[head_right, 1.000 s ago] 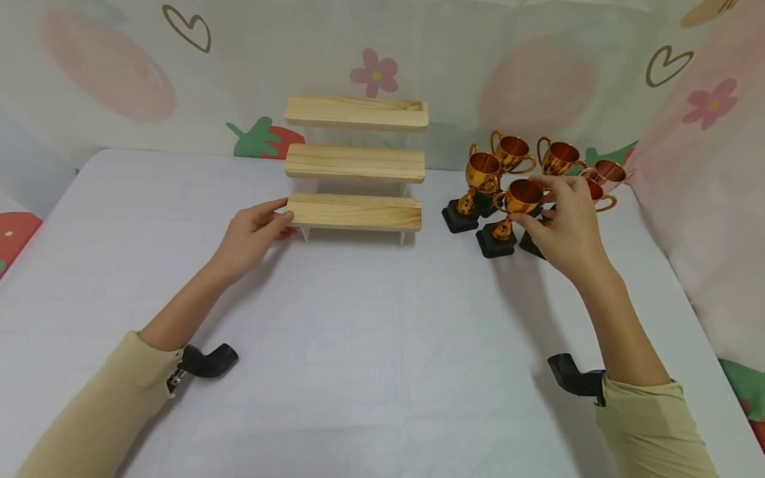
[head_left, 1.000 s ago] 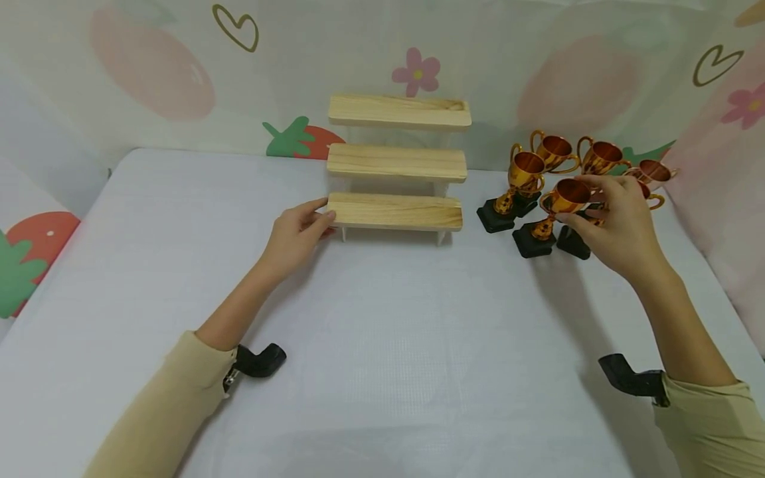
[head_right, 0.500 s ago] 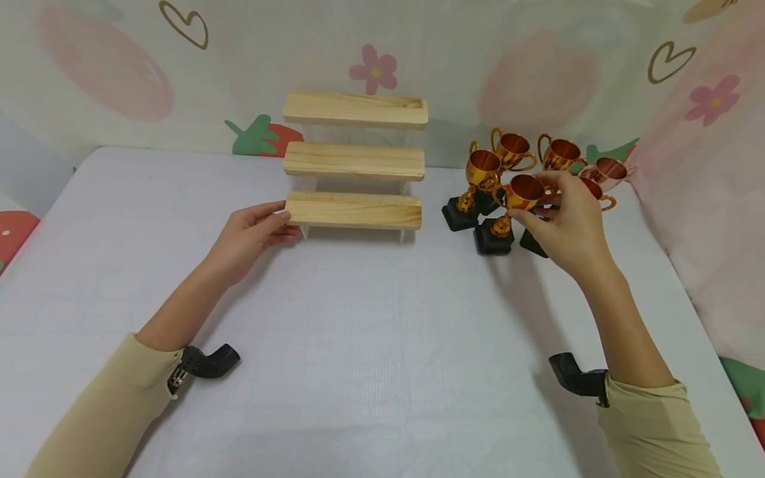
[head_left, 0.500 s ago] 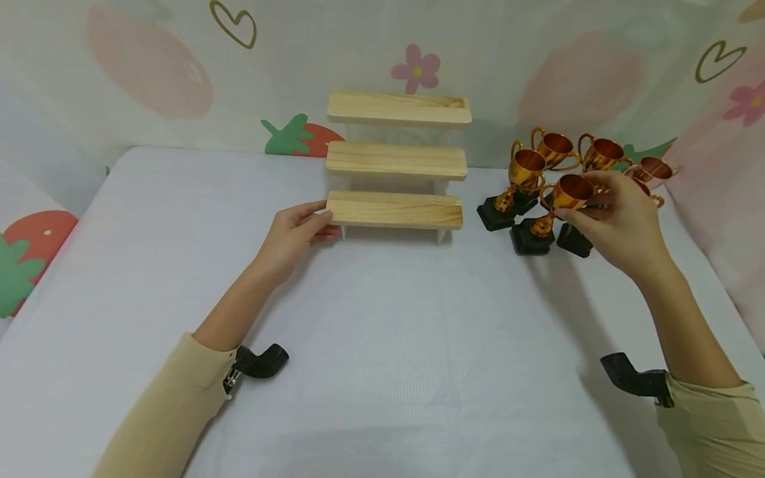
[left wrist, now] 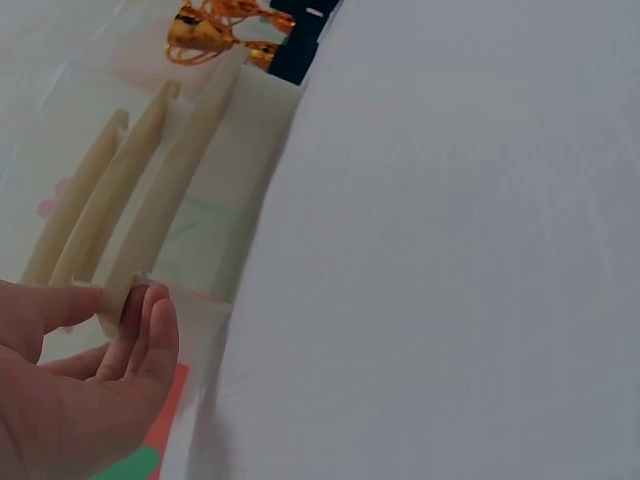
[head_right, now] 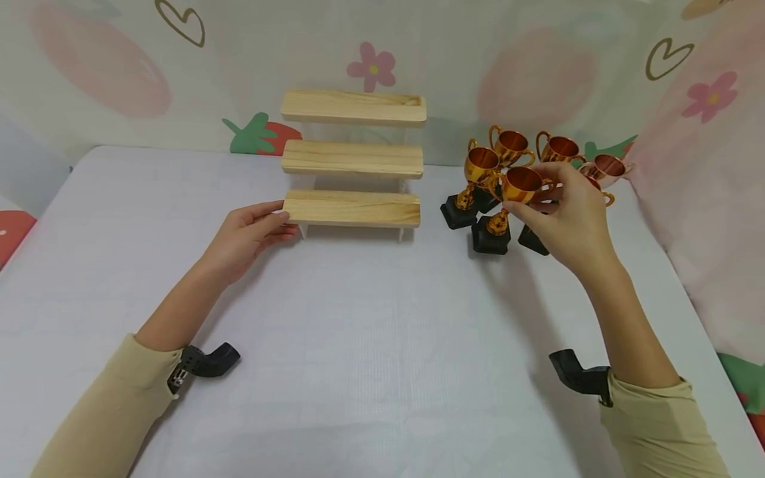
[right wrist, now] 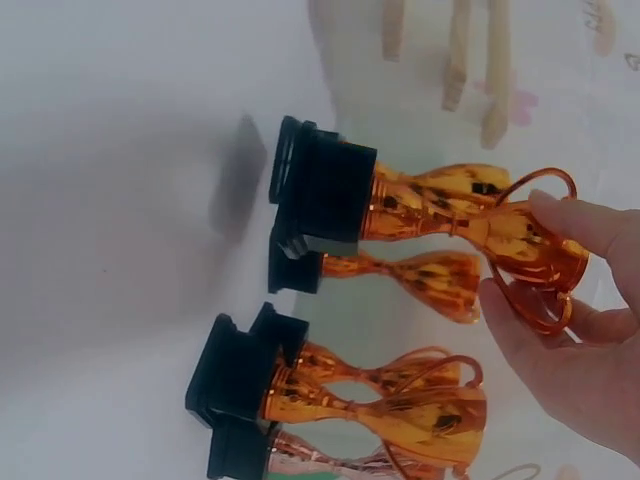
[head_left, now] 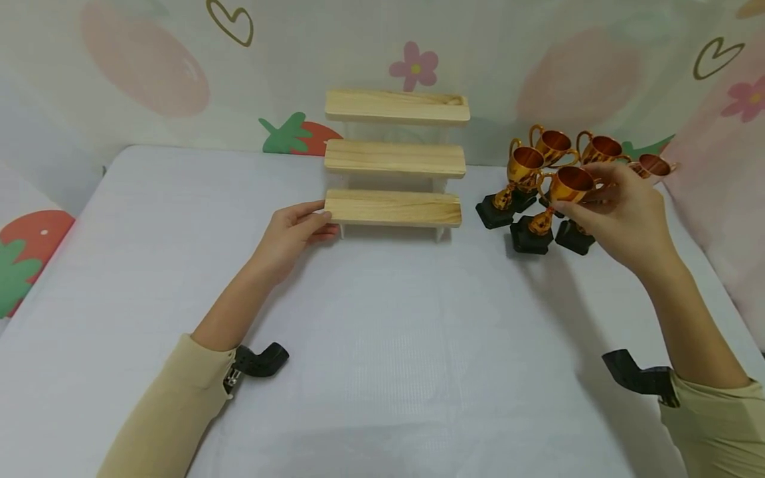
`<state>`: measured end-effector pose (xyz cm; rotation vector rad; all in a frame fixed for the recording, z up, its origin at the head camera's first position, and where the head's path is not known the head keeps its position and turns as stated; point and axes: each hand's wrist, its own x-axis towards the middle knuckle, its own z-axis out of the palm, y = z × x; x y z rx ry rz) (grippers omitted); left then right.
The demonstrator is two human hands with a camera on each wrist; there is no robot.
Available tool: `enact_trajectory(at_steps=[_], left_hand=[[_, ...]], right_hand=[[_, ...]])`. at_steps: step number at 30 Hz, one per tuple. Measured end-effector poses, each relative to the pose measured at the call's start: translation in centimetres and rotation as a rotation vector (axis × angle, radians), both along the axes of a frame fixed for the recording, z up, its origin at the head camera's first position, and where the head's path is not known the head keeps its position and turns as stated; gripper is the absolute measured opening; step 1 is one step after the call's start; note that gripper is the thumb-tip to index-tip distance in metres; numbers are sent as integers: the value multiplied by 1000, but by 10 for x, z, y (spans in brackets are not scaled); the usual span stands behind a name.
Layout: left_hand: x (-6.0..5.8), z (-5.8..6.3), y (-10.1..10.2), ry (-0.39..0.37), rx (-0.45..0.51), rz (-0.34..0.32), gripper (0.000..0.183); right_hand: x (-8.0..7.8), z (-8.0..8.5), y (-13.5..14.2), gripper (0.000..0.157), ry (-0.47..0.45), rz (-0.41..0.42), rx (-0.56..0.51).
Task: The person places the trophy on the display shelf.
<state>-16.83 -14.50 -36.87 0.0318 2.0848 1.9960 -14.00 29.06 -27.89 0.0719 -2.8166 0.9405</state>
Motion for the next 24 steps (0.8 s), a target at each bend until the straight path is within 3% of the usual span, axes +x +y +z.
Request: enact_trajectory(at_steps=[11, 24], left_hand=[[0, 1, -1, -5, 19, -2, 49], [-2, -1, -2, -3, 24, -12, 50]], right_hand=[[1, 10, -11, 63, 41, 28, -62], [-2, 28, -31, 65, 61, 27, -56]])
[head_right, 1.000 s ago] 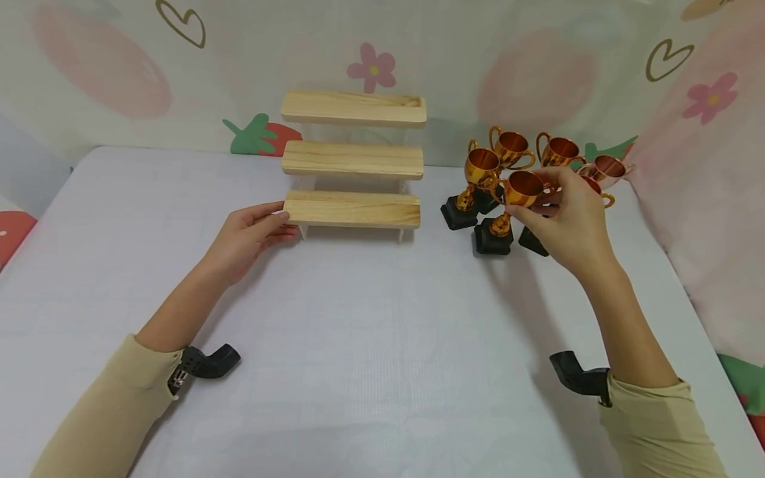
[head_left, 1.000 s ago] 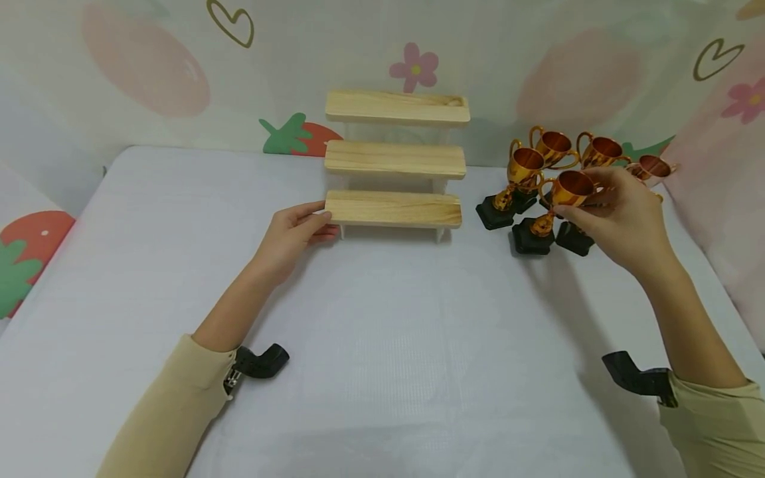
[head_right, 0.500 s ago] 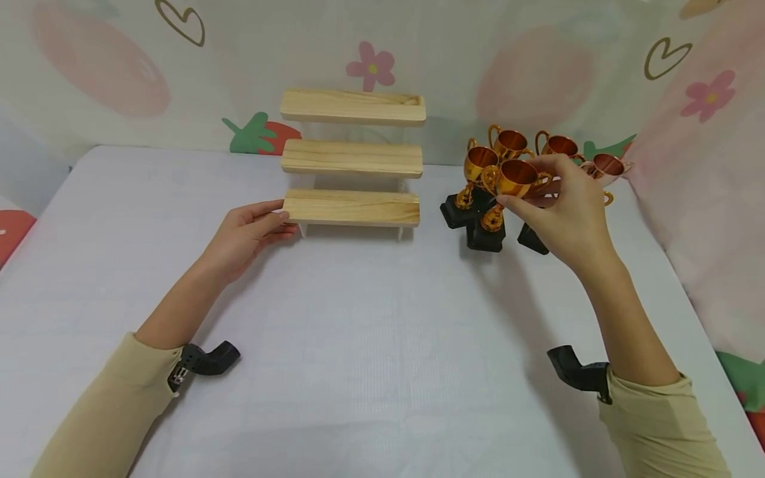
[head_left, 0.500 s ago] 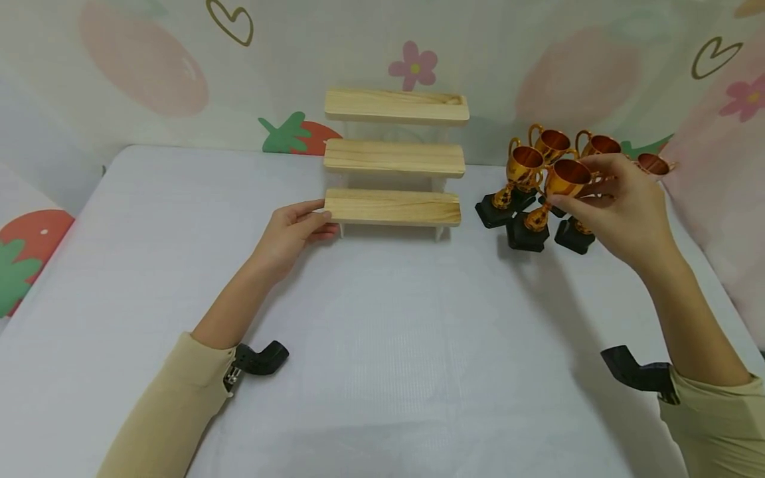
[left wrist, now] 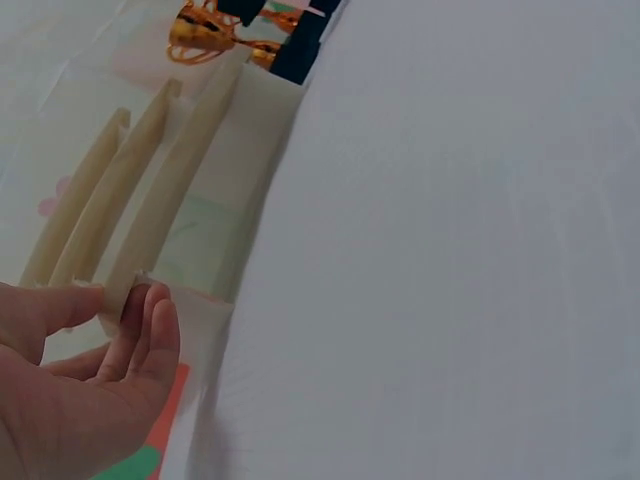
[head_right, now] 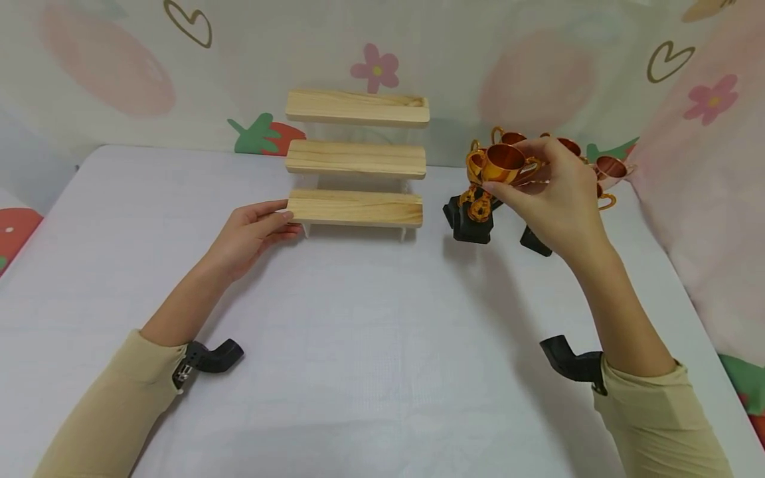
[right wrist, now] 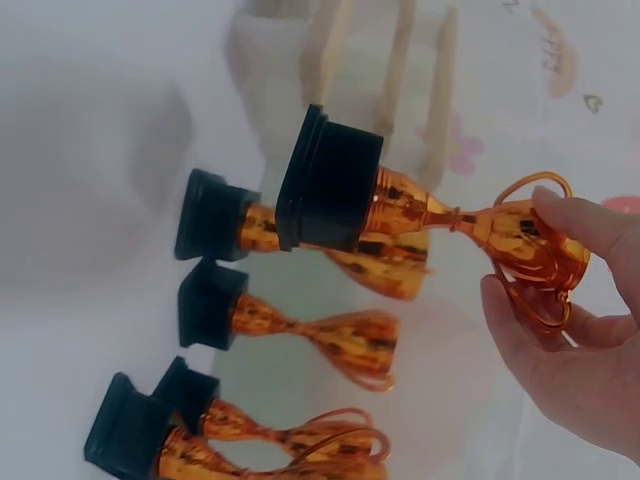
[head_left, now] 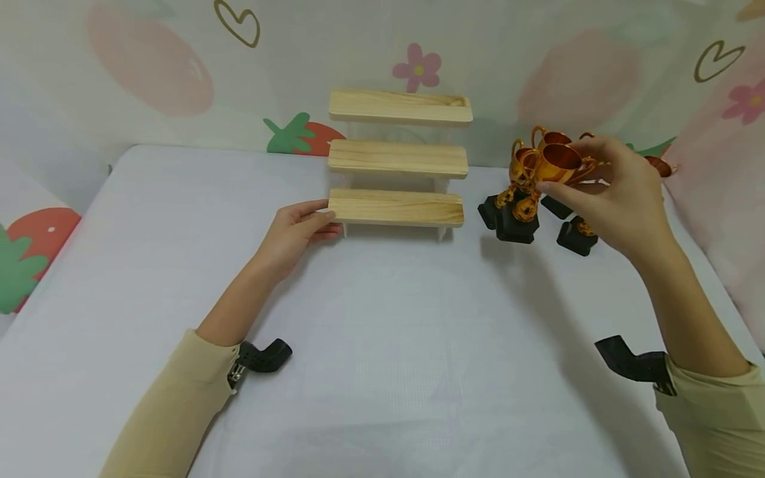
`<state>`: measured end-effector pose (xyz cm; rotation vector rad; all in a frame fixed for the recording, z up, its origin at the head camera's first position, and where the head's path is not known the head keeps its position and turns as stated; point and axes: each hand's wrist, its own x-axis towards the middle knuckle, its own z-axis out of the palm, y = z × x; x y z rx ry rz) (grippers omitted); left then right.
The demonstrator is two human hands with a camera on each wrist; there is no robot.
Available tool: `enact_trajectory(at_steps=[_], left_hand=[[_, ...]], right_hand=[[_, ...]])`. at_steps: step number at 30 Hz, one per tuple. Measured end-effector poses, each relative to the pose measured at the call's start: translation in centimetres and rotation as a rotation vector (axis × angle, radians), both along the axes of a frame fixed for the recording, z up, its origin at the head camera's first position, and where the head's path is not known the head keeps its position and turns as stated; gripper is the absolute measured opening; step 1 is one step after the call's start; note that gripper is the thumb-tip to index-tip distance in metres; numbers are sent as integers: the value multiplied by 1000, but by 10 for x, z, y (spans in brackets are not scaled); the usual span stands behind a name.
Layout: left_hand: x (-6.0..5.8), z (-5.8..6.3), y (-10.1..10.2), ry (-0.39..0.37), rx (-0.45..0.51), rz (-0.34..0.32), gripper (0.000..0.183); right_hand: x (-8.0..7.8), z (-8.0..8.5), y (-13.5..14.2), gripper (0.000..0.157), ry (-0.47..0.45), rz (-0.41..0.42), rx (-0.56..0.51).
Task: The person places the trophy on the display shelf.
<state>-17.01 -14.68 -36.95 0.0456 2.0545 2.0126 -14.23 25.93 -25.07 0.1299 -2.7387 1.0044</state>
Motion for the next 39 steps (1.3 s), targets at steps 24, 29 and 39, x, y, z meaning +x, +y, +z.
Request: enact_trajectory(at_steps=[24, 29, 39], left_hand=[[-1, -3, 0, 12, 26, 36, 47], [0, -2, -1, 10, 28, 39, 48], [2, -1, -1, 1, 44, 39, 48]], right_hand=[[-35, 36, -41, 62, 57, 64, -70], [-41, 43, -50, 62, 48, 66, -44], [-52, 55, -71, 62, 51, 72, -14]])
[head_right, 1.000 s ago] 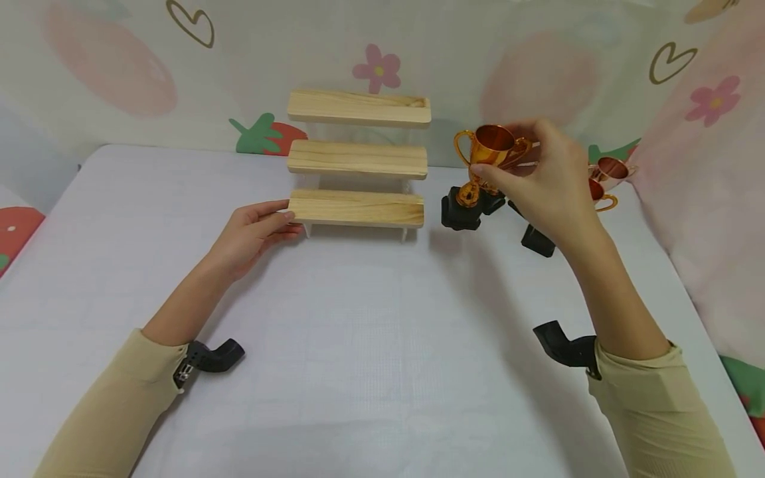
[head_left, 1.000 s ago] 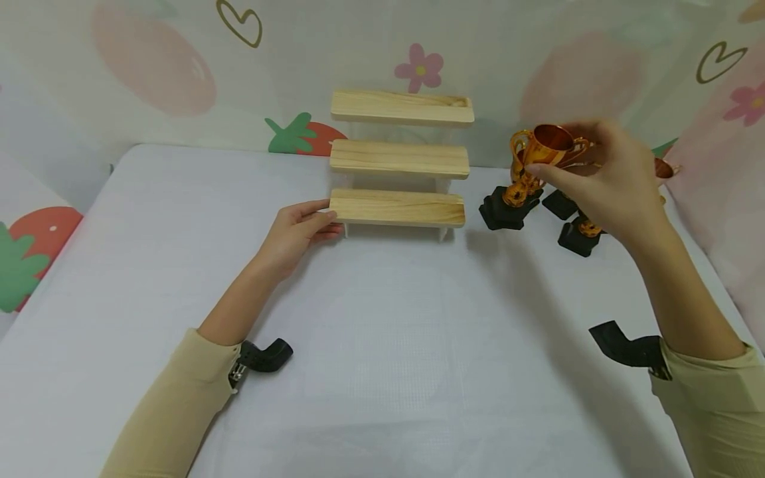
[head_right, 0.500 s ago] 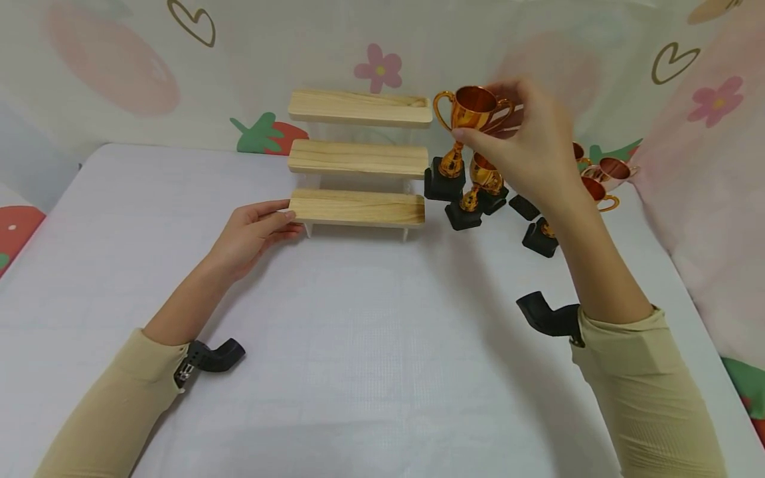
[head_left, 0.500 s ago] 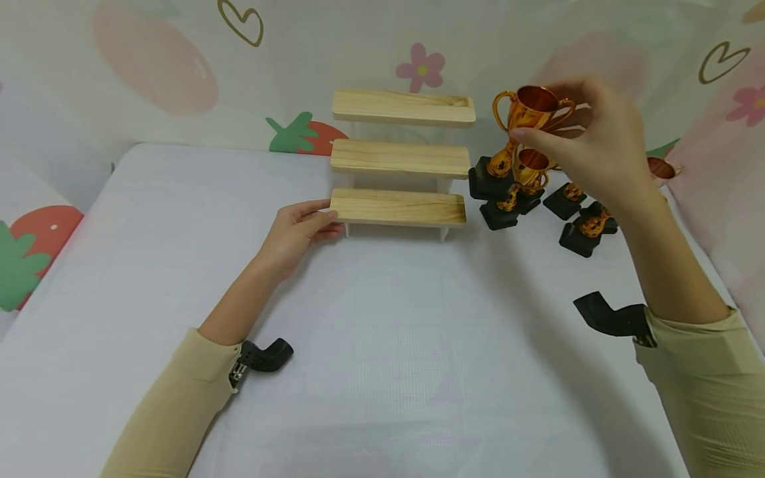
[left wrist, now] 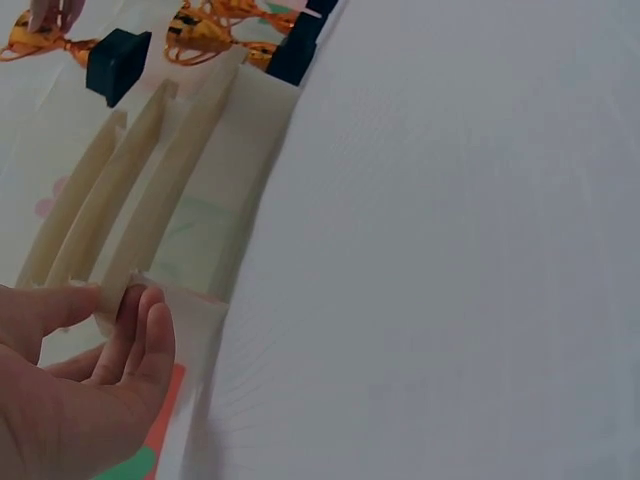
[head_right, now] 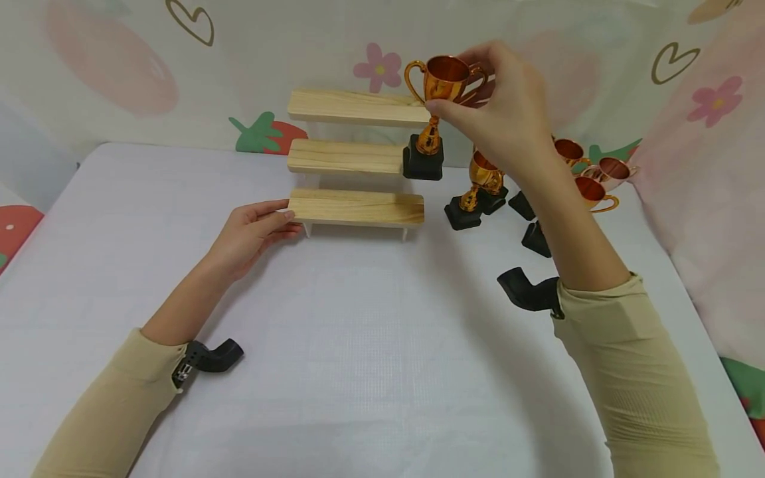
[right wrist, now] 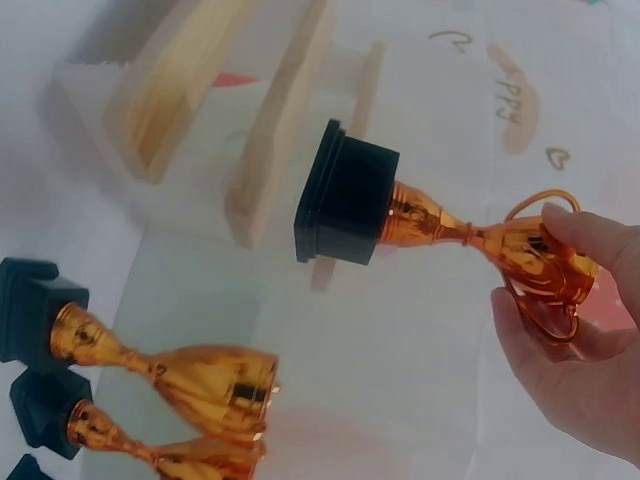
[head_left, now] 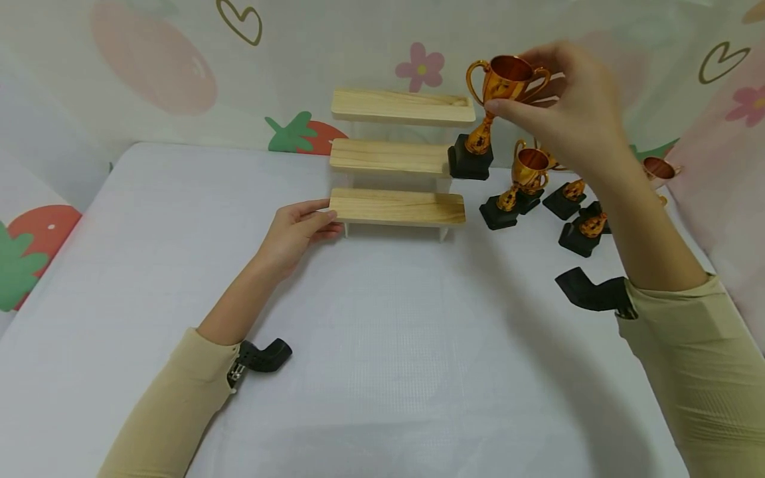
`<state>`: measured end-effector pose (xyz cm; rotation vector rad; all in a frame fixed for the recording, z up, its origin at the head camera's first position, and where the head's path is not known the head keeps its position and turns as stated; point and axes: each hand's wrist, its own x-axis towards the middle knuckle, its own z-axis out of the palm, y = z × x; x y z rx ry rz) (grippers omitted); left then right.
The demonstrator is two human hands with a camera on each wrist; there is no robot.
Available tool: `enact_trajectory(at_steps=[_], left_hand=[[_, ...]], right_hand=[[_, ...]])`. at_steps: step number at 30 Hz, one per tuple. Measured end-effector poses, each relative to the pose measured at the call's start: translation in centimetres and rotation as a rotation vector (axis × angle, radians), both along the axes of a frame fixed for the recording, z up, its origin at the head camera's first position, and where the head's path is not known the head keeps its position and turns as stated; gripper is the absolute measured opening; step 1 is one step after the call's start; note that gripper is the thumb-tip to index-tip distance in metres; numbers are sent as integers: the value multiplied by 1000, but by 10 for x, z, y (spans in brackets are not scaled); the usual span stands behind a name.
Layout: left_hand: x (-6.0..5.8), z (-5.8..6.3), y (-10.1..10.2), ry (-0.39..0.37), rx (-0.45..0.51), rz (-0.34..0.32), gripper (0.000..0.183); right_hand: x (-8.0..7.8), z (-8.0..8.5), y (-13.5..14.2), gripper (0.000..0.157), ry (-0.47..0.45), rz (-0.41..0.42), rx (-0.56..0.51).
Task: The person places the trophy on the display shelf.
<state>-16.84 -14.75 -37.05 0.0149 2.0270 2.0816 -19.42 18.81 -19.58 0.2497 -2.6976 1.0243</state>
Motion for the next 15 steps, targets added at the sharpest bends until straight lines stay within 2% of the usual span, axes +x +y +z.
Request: enact_trajectory(at_steps=[15], left_hand=[[0, 1, 1, -20, -13, -3, 49]], right_hand=[[-18, 18, -32, 60, 38, 53, -5]])
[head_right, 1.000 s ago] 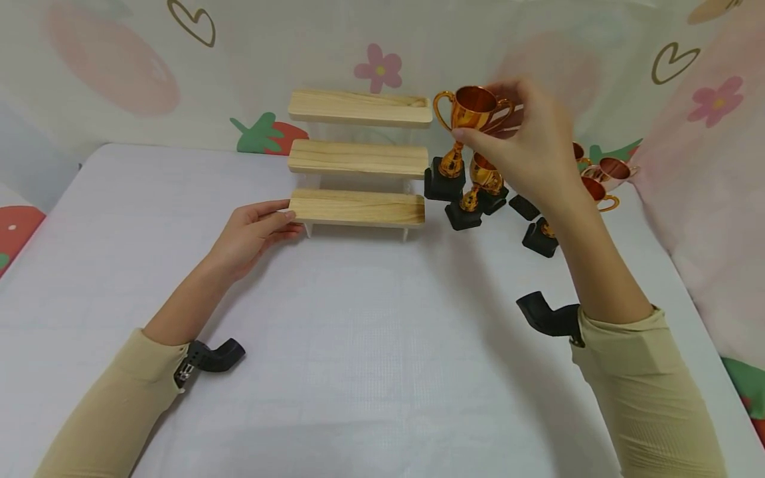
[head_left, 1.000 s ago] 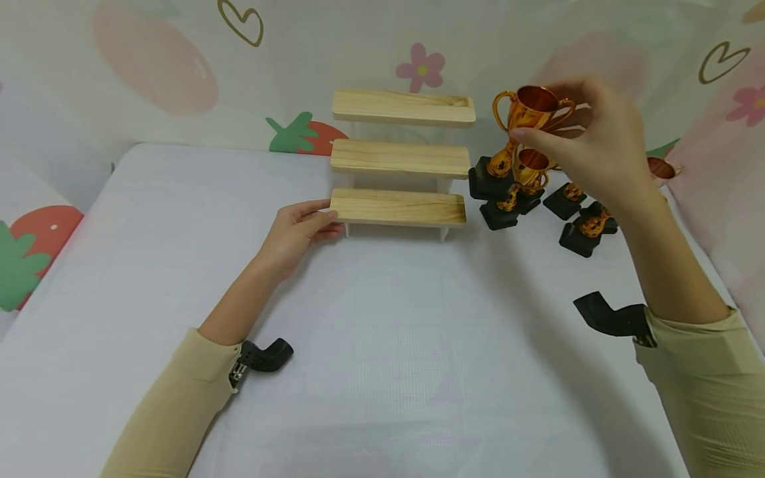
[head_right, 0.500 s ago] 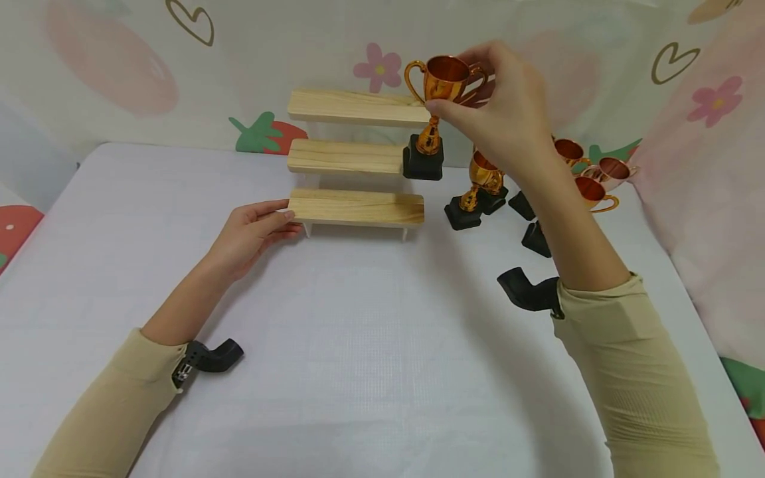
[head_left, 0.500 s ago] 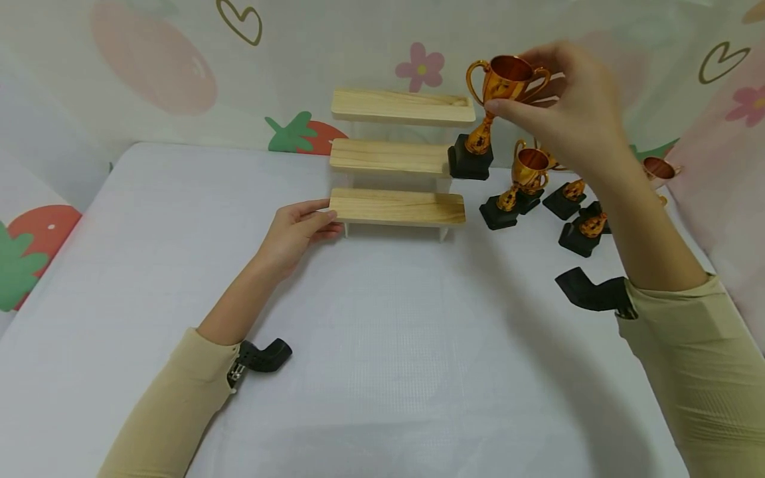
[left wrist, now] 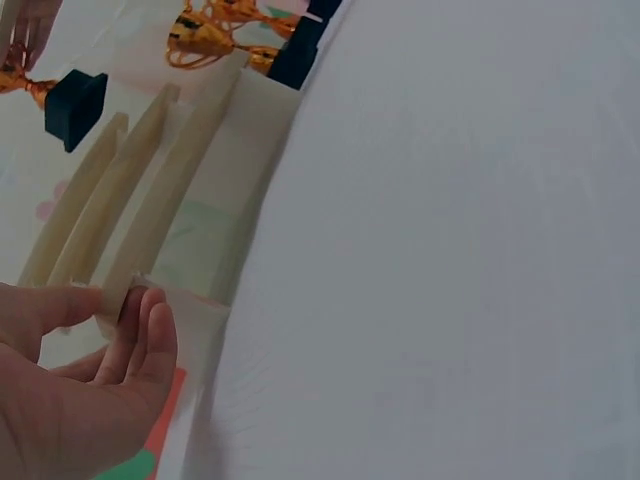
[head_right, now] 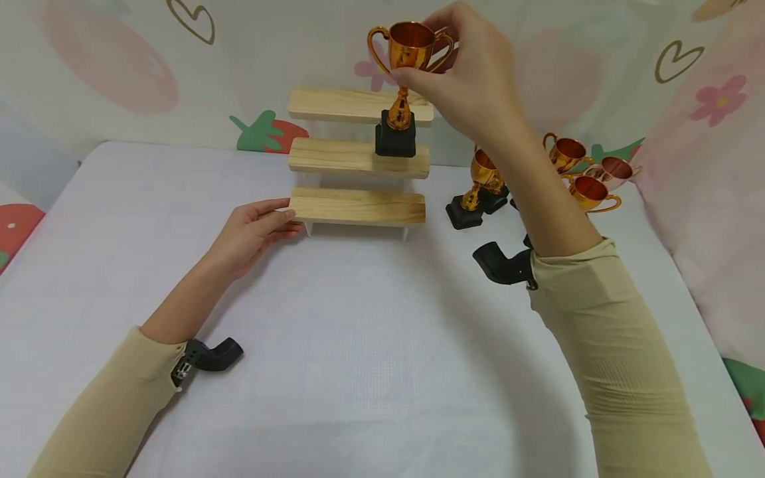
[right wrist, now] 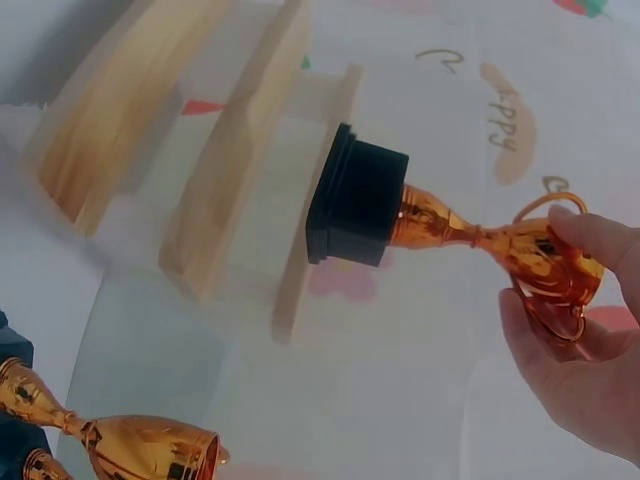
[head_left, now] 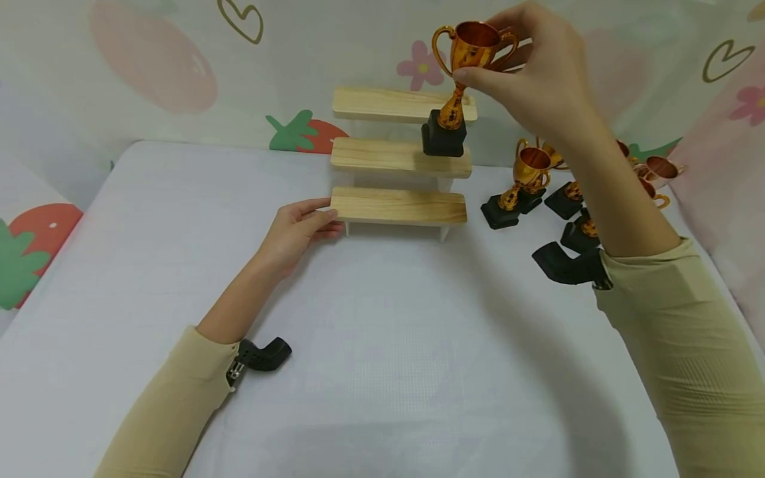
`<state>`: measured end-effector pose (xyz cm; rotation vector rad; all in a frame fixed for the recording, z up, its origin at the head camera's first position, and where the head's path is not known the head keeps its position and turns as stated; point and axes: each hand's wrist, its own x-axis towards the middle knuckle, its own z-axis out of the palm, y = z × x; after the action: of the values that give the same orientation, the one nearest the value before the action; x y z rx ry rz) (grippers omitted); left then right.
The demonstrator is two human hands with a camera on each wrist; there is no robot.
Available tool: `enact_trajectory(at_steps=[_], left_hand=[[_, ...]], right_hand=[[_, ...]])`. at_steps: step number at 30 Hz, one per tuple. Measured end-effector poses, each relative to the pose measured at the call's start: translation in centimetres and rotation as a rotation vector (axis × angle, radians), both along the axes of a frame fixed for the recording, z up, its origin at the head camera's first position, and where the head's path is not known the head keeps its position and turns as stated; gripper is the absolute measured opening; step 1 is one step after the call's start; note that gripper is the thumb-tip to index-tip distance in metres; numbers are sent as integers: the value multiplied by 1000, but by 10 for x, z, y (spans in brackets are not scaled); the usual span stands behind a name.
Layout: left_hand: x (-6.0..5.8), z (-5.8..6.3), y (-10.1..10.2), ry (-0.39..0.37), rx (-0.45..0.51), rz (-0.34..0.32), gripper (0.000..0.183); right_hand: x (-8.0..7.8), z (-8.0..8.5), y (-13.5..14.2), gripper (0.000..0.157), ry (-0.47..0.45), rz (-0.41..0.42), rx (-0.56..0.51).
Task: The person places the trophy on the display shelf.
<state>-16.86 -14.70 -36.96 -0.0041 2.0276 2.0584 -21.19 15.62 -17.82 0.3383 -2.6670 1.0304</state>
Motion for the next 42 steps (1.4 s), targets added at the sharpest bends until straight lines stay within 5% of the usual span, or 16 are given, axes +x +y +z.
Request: enact_trajectory(at_steps=[25, 42], left_hand=[[-1, 7, -9, -71, 7, -16, 46], [-2, 5, -9, -51, 47, -20, 44]], right_hand=[[-43, 10, -38, 48, 160, 160, -21], [-66, 14, -65, 37, 48, 143, -50]])
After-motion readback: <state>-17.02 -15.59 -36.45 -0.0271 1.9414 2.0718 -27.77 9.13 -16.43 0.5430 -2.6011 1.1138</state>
